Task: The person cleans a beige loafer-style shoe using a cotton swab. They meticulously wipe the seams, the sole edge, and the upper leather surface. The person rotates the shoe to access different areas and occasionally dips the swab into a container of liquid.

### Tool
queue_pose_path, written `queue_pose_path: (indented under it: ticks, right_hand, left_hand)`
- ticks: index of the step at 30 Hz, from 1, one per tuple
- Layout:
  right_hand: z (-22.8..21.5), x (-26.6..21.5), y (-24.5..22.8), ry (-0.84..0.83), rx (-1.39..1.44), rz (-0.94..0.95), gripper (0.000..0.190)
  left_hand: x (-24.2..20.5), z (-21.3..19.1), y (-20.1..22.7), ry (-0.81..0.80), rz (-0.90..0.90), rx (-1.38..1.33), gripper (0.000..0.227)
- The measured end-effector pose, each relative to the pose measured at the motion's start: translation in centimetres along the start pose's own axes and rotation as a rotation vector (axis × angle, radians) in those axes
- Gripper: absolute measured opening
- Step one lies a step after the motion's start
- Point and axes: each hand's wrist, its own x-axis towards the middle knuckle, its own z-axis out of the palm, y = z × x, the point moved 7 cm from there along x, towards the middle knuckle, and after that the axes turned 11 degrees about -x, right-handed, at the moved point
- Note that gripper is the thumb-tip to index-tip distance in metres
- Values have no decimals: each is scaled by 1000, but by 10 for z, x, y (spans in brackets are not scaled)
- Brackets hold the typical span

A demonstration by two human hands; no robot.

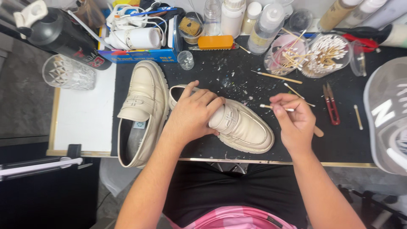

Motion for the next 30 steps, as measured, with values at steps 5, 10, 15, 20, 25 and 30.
queue_pose_path:
  ticks: [5, 10, 15, 20, 25, 30]
  right_hand:
    - [-16, 42, -15, 143, -42, -42, 17]
    - [-25, 108, -22, 87, -303, -238, 15]
    - [-10, 171, -40, 8, -885, -386, 8]
    - [2, 184, -51, -43, -1156, -577, 5]
    - [5, 181, -55, -44, -1208, -674, 3]
    - [7, 191, -53, -69, -1117, -519, 15]
  left_hand:
    - [6, -3, 3, -61, -21, -23, 81]
    - [0, -5, -6, -205, -282, -97, 90]
    - [1, -17, -8, -30, -202, -341, 97]
    - [0, -9, -18, -42, -186, -452, 89]
    - [1, -7, -22, -28, -182, -474, 88]
    - [2, -7, -22, -48, -197, -471, 87]
